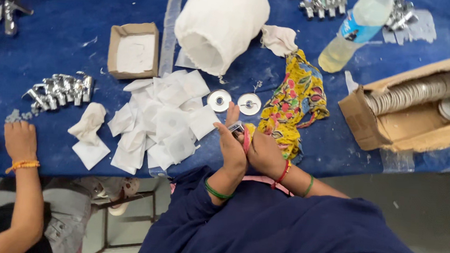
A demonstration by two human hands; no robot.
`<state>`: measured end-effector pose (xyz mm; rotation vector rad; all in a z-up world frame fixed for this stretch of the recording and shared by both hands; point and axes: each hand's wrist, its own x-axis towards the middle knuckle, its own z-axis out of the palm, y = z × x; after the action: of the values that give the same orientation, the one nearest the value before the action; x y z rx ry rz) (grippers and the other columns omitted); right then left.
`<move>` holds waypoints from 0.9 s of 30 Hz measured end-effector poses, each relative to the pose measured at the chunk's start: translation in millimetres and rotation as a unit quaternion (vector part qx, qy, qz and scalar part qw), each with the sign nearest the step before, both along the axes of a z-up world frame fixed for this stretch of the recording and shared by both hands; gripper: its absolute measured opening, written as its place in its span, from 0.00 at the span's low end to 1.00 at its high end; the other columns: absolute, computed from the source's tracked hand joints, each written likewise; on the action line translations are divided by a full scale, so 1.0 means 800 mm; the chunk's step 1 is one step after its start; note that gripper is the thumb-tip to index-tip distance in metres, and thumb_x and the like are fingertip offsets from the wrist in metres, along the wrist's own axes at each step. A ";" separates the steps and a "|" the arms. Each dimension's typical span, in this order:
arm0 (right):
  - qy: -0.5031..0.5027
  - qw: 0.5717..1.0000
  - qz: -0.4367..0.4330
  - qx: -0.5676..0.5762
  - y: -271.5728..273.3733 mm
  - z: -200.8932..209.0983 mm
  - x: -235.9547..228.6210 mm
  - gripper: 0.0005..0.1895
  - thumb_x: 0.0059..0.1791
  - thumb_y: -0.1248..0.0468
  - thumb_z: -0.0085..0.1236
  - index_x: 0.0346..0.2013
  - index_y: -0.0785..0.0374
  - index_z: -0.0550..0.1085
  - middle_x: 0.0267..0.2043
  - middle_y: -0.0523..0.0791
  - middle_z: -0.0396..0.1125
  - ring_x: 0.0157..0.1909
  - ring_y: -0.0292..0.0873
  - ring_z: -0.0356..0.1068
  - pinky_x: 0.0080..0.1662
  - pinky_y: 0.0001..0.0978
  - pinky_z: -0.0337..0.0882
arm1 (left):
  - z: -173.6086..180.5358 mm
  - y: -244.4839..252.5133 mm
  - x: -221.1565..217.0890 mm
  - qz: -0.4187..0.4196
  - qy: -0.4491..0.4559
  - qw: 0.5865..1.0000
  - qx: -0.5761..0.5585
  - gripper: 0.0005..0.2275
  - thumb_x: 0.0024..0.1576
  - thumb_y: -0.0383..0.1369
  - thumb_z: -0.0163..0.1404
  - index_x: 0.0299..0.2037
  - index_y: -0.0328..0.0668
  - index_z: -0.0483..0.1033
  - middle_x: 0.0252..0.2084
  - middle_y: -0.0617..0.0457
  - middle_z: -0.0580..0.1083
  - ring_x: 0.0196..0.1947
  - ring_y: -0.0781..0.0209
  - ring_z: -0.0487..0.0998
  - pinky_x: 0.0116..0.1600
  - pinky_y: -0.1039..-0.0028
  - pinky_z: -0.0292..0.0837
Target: The person wipes and cleans small metal parts on a blue table using a colorful cloth and white tissue. They handle each part individually, wiping surfaces and occasionally placing cleaned parts aside. A second person is also seen cleaning similar parts nearby.
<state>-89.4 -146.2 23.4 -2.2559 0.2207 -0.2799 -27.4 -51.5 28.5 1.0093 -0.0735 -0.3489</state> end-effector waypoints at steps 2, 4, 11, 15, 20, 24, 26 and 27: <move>0.054 0.998 -0.001 0.021 -0.008 -0.019 0.001 0.17 0.57 0.52 0.48 0.40 0.64 0.74 0.30 0.52 0.72 0.34 0.55 0.72 0.35 0.48 0.67 | -0.003 -0.001 0.003 -0.014 0.000 1.000 -0.024 0.38 0.64 0.62 0.24 0.70 0.36 0.64 0.63 0.57 0.72 0.28 0.77 0.60 0.33 0.90 0.56; 0.132 0.987 0.008 0.096 -0.027 -0.036 0.001 0.20 0.56 0.49 0.47 0.37 0.64 0.73 0.26 0.48 0.71 0.29 0.47 0.73 0.33 0.45 0.69 | -0.008 -0.004 0.009 -0.050 -0.012 0.997 -0.052 0.40 0.66 0.62 0.23 0.66 0.31 0.71 0.58 0.55 0.76 0.27 0.77 0.59 0.32 0.90 0.56; 0.152 0.917 0.081 0.359 -0.090 -0.046 -0.006 0.12 0.60 0.58 0.50 0.46 0.65 0.68 0.35 0.44 0.63 0.35 0.43 0.64 0.37 0.37 0.63 | -0.020 -0.016 0.025 -0.251 0.019 0.967 0.033 0.17 0.66 0.42 0.45 0.53 0.34 0.76 0.39 0.53 0.76 0.37 0.67 0.76 0.42 0.75 0.73; 0.005 0.997 0.067 0.039 -0.099 0.004 -0.007 0.16 0.51 0.60 0.52 0.52 0.61 0.75 0.45 0.50 0.73 0.48 0.49 0.72 0.51 0.39 0.70 | -0.031 -0.026 0.018 -0.155 0.021 0.988 -0.008 0.08 0.62 0.31 0.53 0.46 0.34 0.76 0.39 0.52 0.77 0.39 0.66 0.77 0.46 0.75 0.73; -0.081 0.941 -0.120 -0.307 -0.129 0.074 -0.039 0.20 0.49 0.57 0.61 0.55 0.58 0.77 0.62 0.57 0.67 0.62 0.58 0.64 0.60 0.48 0.65 | -0.050 -0.016 0.037 0.050 0.049 0.997 0.024 0.09 0.58 0.26 0.56 0.47 0.37 0.71 0.38 0.55 0.74 0.36 0.67 0.72 0.43 0.75 0.69; 0.039 0.964 -0.018 -0.261 -0.113 0.064 -0.059 0.36 0.39 0.49 0.68 0.57 0.64 0.75 0.56 0.60 0.68 0.55 0.62 0.66 0.48 0.49 0.67 | -0.053 -0.022 0.042 0.052 0.055 0.997 -0.002 0.13 0.54 0.23 0.56 0.48 0.36 0.70 0.39 0.57 0.73 0.39 0.69 0.74 0.46 0.77 0.71; 0.192 0.955 -0.052 -0.218 -0.102 0.053 -0.058 0.22 0.45 0.52 0.63 0.50 0.57 0.79 0.50 0.52 0.73 0.52 0.56 0.71 0.49 0.46 0.70 | -0.052 -0.028 0.035 0.026 0.075 0.997 -0.018 0.15 0.53 0.24 0.57 0.48 0.37 0.70 0.36 0.56 0.73 0.33 0.68 0.74 0.39 0.77 0.70; 0.266 0.940 -0.064 -0.201 -0.096 0.051 -0.058 0.15 0.48 0.53 0.61 0.46 0.54 0.81 0.46 0.48 0.76 0.50 0.53 0.74 0.50 0.45 0.72 | -0.049 -0.033 0.032 0.008 0.103 0.994 -0.022 0.15 0.54 0.27 0.58 0.49 0.38 0.69 0.32 0.55 0.72 0.27 0.68 0.72 0.32 0.77 0.68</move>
<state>-135.6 -222.8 64.3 -2.6924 0.6466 0.2537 -1.7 -78.2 -10.7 0.9241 0.1133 -0.4327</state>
